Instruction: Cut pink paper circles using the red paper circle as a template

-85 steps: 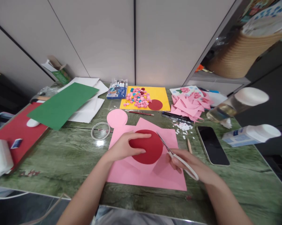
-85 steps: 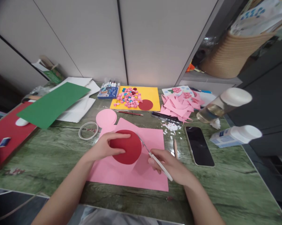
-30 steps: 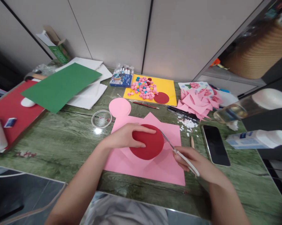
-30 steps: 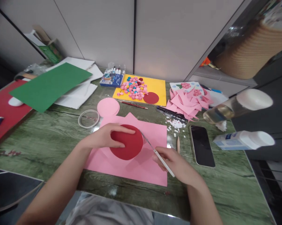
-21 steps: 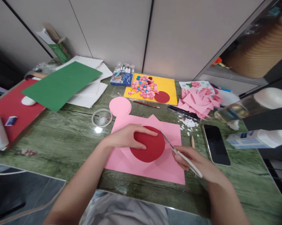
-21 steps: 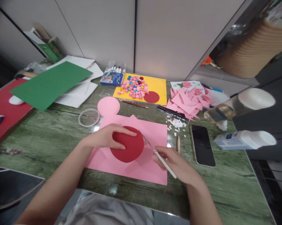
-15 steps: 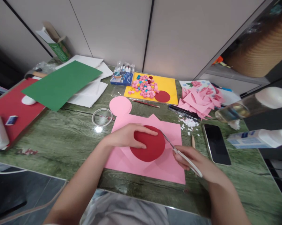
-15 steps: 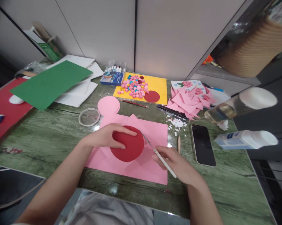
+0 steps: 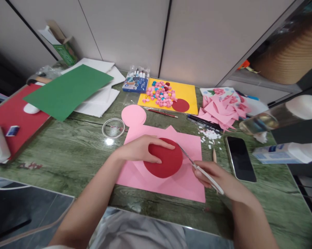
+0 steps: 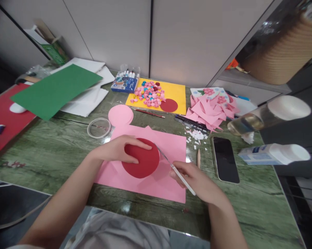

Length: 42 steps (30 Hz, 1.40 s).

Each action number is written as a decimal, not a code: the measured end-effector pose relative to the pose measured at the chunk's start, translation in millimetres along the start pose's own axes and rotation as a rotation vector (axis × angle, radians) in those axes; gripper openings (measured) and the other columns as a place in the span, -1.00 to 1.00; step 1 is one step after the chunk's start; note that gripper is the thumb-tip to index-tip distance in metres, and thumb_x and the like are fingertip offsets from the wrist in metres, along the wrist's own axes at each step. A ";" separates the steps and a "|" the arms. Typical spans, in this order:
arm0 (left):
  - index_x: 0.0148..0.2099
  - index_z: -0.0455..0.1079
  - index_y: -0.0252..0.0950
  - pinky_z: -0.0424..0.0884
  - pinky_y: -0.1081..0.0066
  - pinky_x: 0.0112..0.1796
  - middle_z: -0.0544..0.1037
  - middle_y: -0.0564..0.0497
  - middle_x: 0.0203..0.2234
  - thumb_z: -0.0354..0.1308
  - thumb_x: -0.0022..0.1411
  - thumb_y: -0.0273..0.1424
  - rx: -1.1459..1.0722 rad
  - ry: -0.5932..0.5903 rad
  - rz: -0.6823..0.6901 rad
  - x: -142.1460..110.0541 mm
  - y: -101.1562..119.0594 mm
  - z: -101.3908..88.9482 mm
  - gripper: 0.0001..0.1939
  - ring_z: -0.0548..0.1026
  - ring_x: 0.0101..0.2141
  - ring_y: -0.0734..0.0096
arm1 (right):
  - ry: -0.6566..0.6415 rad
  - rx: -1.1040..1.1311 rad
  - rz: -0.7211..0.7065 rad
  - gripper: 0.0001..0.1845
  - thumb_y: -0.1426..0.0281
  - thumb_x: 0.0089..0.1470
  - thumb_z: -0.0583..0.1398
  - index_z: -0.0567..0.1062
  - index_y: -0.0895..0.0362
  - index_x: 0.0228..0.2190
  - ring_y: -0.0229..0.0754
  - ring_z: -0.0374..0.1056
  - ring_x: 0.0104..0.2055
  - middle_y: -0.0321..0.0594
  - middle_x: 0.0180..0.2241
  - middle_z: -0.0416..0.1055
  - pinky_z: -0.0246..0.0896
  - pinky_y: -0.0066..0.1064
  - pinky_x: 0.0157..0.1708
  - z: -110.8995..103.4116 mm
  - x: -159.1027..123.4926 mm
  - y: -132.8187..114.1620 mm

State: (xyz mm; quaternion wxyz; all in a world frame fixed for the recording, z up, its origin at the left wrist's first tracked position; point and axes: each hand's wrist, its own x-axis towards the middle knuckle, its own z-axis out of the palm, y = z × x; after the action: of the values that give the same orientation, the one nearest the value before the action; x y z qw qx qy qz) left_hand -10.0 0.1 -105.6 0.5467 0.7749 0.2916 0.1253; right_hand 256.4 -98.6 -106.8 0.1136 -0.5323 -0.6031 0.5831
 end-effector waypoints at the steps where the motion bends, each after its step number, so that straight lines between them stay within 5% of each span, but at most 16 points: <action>1: 0.03 0.38 -0.09 0.35 0.42 -0.16 0.46 0.05 -0.03 0.24 -0.04 -0.46 0.002 -0.001 -0.002 -0.1 0.1 -0.1 -0.48 0.44 -0.12 0.32 | -0.004 0.002 0.001 -0.58 0.09 0.14 0.02 0.23 0.14 -0.56 -0.35 -0.02 -0.60 -0.40 -0.64 0.09 -0.12 -0.48 -0.58 -0.2 -0.1 0.8; 42: 0.03 0.37 -0.07 0.32 0.45 -0.17 0.48 0.06 -0.08 0.25 -0.05 -0.46 -0.017 -0.166 0.032 2.9 -5.9 2.8 -0.47 0.45 -0.17 0.33 | -0.114 -0.087 0.018 -0.59 0.13 0.14 0.03 0.19 0.13 -0.61 -0.35 -0.02 -0.63 -0.43 -0.69 0.05 -0.18 -0.45 -0.59 -11.8 -3.0 0.5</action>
State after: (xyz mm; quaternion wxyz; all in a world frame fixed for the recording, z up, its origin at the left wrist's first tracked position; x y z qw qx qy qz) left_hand -8.1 1.0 -112.4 0.5736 0.7824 0.2318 0.0720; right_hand 266.8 -94.2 -102.3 0.0505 -0.5080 -0.6286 0.5867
